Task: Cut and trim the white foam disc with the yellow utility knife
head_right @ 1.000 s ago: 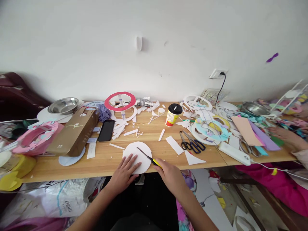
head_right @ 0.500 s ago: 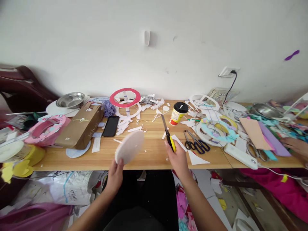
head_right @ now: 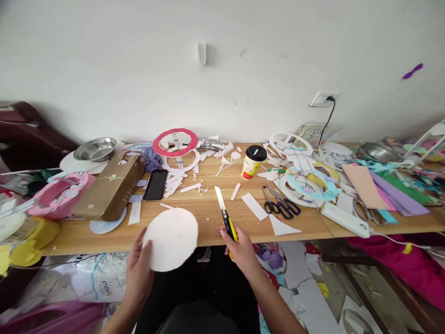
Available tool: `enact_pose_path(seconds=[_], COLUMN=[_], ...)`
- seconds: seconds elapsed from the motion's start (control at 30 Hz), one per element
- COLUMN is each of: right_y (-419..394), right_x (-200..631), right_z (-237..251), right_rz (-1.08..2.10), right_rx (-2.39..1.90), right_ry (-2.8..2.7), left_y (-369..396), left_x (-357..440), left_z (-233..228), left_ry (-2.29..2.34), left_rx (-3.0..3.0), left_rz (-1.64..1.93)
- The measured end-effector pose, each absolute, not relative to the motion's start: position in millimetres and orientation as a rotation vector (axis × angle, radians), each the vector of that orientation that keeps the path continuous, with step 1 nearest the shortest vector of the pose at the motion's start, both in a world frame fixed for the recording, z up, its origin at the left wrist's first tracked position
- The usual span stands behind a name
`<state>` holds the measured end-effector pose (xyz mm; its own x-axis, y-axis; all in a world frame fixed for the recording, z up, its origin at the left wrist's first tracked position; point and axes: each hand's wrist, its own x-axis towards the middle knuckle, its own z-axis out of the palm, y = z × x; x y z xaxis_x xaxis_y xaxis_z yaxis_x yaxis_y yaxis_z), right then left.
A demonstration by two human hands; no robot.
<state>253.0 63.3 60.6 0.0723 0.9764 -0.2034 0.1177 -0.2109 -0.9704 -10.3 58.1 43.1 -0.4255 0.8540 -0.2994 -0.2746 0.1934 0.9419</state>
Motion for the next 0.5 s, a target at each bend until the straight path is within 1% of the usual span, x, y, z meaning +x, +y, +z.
enact_pose_path(seconds=[0.17,0.3,0.4,0.5], right_y=[113.9,141.1,129.1,98.2], right_x=[229.2,247.7,285.8,322.7], right_z=[49.4,56.3,71.2,80.2], right_rz=[1.211,1.37,1.512,1.532], right_rx=[-1.374,-1.336,-1.311,-1.319], right_ry=[-1.317,-1.476,-1.488,-1.376], left_y=[44.9,33.4,21.3,15.2], left_x=[-32.4,-35.8,-44.3,-50.3], left_z=[44.6,47.9,47.9,42.4], left_ry=[1.59,1.596,1.671,1.763], left_rx=[0.483,0.453,0.464,0.559], left_rz=[1.496,1.513,1.485,1.425])
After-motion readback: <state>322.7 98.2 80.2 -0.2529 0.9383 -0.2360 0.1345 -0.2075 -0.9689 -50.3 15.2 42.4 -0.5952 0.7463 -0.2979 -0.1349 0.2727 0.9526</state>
